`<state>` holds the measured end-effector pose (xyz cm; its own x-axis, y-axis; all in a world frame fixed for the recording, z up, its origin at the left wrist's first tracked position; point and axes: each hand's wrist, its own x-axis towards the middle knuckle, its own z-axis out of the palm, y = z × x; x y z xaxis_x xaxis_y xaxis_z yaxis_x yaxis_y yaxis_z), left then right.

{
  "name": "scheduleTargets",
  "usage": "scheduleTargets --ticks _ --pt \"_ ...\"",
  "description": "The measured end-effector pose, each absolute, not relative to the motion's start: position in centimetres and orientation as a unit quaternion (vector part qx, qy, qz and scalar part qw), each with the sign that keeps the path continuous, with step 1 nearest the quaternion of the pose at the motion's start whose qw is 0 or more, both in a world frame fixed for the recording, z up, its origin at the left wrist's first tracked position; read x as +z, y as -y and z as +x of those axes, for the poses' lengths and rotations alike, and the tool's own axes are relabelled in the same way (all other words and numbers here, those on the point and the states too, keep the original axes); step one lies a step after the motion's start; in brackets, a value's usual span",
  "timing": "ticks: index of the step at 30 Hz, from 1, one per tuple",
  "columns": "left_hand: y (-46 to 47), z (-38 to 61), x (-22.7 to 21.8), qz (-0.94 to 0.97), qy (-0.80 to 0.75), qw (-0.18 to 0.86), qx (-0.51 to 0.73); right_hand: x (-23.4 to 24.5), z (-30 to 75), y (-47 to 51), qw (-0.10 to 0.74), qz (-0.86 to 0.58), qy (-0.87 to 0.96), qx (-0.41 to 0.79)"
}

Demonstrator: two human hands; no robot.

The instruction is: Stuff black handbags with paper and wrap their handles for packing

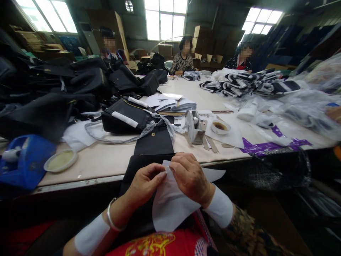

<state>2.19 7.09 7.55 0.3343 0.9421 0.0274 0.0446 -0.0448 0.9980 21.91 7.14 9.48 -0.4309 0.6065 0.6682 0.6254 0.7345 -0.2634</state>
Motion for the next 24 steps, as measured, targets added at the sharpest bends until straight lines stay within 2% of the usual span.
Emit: scheduleTargets --ticks 7,10,13,16,18,21,24 --pt "-7.7 1.6 7.7 0.607 -0.438 0.514 0.419 9.9 22.0 -6.3 0.421 -0.356 0.834 -0.001" --pt "-8.4 1.5 7.4 0.553 -0.508 0.494 0.438 10.1 22.2 -5.2 0.426 -0.350 0.834 0.016" --pt "-9.4 1.0 6.9 0.469 -0.558 0.504 0.463 10.0 22.1 -3.6 0.447 -0.405 0.797 0.030" --pt "-10.6 -0.4 6.6 0.420 -0.591 0.472 0.502 9.1 22.2 -2.2 0.445 -0.488 0.737 0.142" --pt "-11.3 -1.7 6.4 0.410 -0.608 0.425 0.531 8.2 22.6 -1.6 0.396 -0.512 0.697 0.308" --pt "-12.2 -3.5 6.0 0.392 -0.629 0.369 0.561 7.3 23.6 -1.0 0.251 -0.510 0.631 0.528" --pt "-12.6 -4.6 5.4 0.358 -0.643 0.362 0.572 7.4 24.5 -0.8 0.095 -0.484 0.608 0.622"
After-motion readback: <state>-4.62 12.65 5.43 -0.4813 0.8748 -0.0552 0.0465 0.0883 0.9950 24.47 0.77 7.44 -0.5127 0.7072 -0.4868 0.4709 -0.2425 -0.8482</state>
